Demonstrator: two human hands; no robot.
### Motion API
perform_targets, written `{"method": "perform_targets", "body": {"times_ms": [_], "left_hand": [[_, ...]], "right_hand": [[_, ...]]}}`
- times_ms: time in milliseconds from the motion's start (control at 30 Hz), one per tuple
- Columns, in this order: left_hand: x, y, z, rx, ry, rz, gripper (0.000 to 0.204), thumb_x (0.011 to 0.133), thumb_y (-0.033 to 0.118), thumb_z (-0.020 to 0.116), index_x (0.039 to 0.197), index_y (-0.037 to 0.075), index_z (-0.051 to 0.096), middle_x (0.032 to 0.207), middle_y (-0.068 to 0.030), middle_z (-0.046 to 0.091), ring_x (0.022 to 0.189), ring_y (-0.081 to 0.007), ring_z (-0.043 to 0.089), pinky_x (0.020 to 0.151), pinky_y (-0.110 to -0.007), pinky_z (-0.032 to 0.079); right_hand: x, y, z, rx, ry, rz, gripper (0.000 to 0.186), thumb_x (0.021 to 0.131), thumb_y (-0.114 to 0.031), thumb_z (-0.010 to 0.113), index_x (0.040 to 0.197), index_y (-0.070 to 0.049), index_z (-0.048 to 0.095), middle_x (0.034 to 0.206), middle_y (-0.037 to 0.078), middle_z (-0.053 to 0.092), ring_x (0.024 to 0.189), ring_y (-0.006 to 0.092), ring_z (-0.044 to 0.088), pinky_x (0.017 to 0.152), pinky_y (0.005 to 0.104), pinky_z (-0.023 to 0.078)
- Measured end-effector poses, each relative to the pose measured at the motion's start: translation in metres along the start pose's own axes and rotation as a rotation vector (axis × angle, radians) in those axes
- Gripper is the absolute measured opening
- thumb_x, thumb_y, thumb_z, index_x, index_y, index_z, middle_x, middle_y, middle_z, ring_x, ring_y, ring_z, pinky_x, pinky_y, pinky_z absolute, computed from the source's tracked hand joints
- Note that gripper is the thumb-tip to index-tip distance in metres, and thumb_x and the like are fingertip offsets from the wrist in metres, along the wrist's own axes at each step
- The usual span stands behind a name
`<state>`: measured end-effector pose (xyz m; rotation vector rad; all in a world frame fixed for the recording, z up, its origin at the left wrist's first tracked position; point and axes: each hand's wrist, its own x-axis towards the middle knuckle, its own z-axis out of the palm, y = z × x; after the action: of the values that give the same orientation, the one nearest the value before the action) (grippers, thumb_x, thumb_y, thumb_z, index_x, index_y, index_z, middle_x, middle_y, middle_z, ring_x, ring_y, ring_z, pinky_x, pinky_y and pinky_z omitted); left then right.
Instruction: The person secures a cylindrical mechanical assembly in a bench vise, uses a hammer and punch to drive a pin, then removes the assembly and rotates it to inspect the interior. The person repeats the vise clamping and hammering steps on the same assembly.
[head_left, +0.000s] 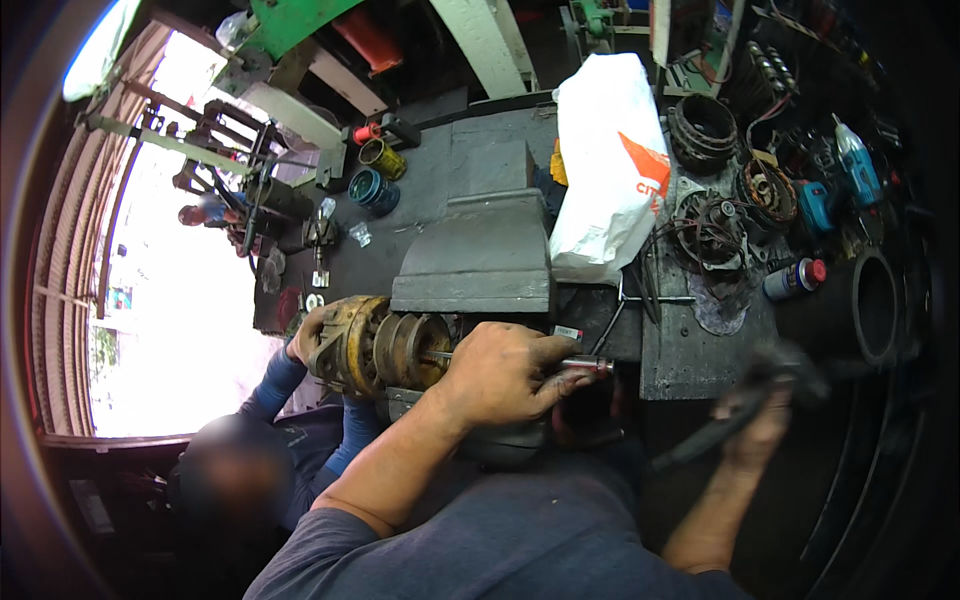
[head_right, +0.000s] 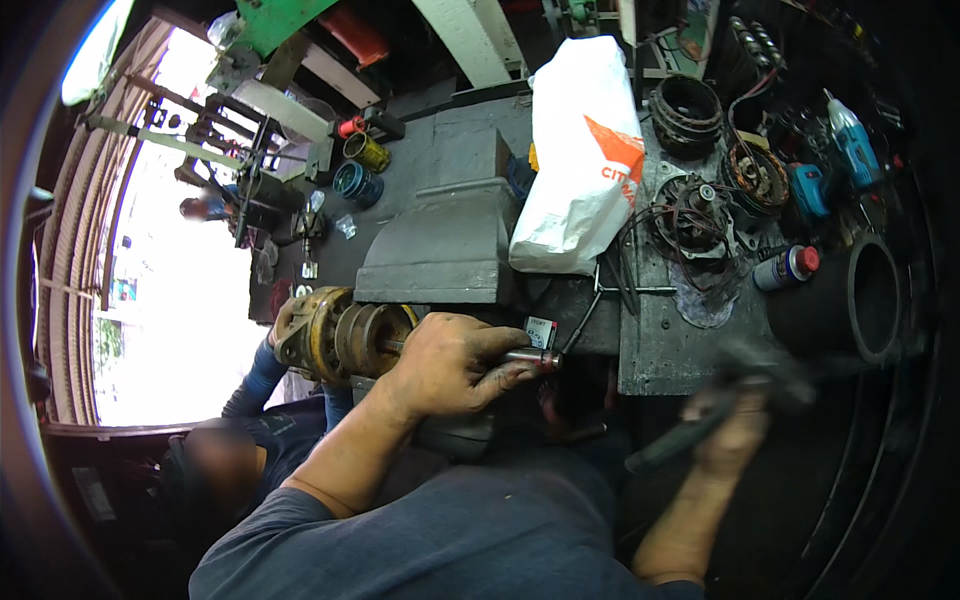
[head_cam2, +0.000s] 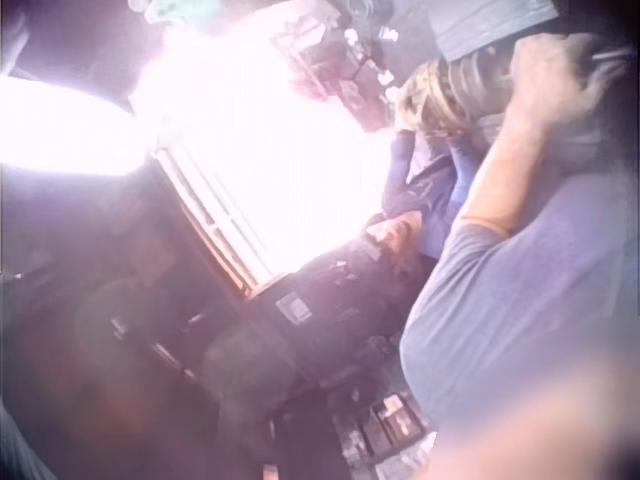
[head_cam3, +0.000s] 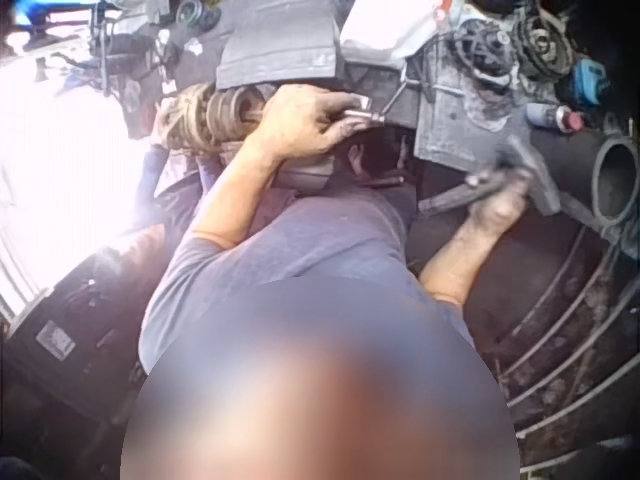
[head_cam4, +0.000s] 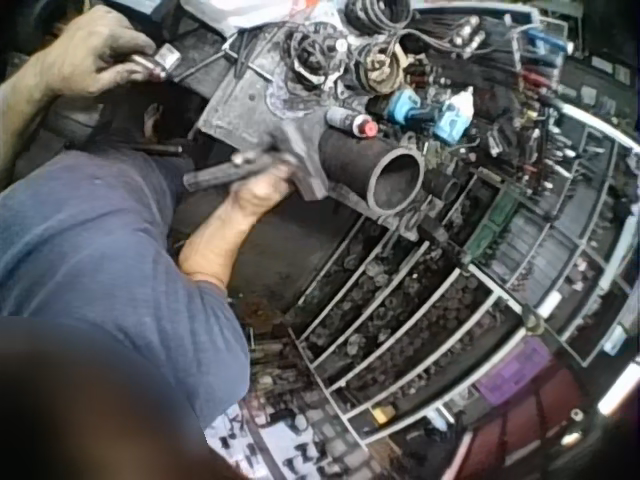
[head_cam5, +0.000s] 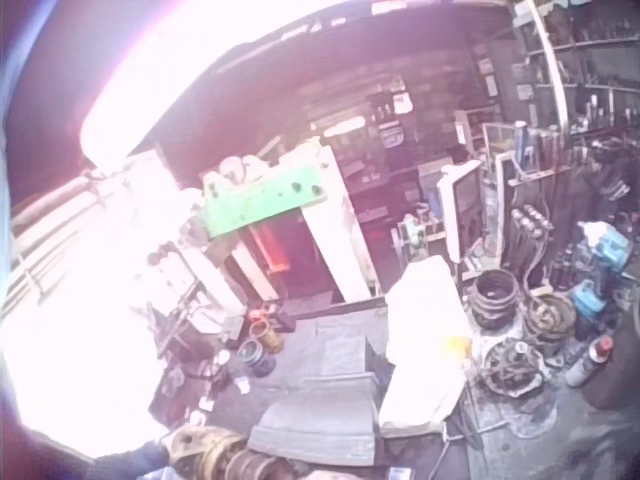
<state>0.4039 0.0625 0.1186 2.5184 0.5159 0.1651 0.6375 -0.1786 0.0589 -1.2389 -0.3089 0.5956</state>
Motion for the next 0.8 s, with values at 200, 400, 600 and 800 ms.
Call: {"method": "perform_targets", "body": {"times_ms": [200,400,600,800], "left_hand": [[-0.001,-0.001,0.000,-0.036,-0.006,-0.024,0.033,0.091,0.040,0.084,0.109,0.013,0.082,0.077,-0.0138,0.073,0.071,-0.0371,0.072,0.063,-0.048,0.055],[0.002,0.003,0.000,0.015,-0.032,-0.026,0.037,0.093,0.039,0.082,0.115,0.010,0.081,0.079,-0.0141,0.075,0.075,-0.0378,0.074,0.067,-0.048,0.057],[0.002,0.004,0.000,0.013,0.011,-0.009,0.038,0.088,0.034,0.087,0.114,0.007,0.081,0.080,-0.0140,0.076,0.073,-0.0372,0.074,0.066,-0.047,0.057],[-0.001,-0.002,0.001,0.003,-0.007,-0.025,0.038,0.090,0.038,0.085,0.114,0.009,0.081,0.078,-0.0134,0.075,0.073,-0.0368,0.074,0.066,-0.047,0.057]], "right_hand": [[-0.001,0.040,0.019,-0.312,-0.192,-0.382,0.052,0.112,-0.056,0.057,0.111,-0.005,0.065,0.073,0.002,0.059,0.055,0.0159,0.059,0.053,0.0291,0.051],[-0.041,0.080,0.002,-0.249,-0.269,0.081,0.061,0.115,-0.053,0.054,0.089,0.000,0.071,0.073,0.009,0.070,0.060,0.0167,0.065,0.054,0.0310,0.050],[-0.041,0.071,0.019,-0.339,-0.318,-0.078,0.054,0.115,-0.049,0.057,0.109,0.003,0.072,0.074,0.008,0.070,0.059,0.0155,0.063,0.054,0.0308,0.050],[0.016,-0.014,-0.011,0.171,0.255,-0.060,0.065,0.112,-0.069,0.045,0.128,-0.008,0.062,0.077,-0.002,0.055,0.057,0.0080,0.055,0.052,0.0247,0.048]]}}
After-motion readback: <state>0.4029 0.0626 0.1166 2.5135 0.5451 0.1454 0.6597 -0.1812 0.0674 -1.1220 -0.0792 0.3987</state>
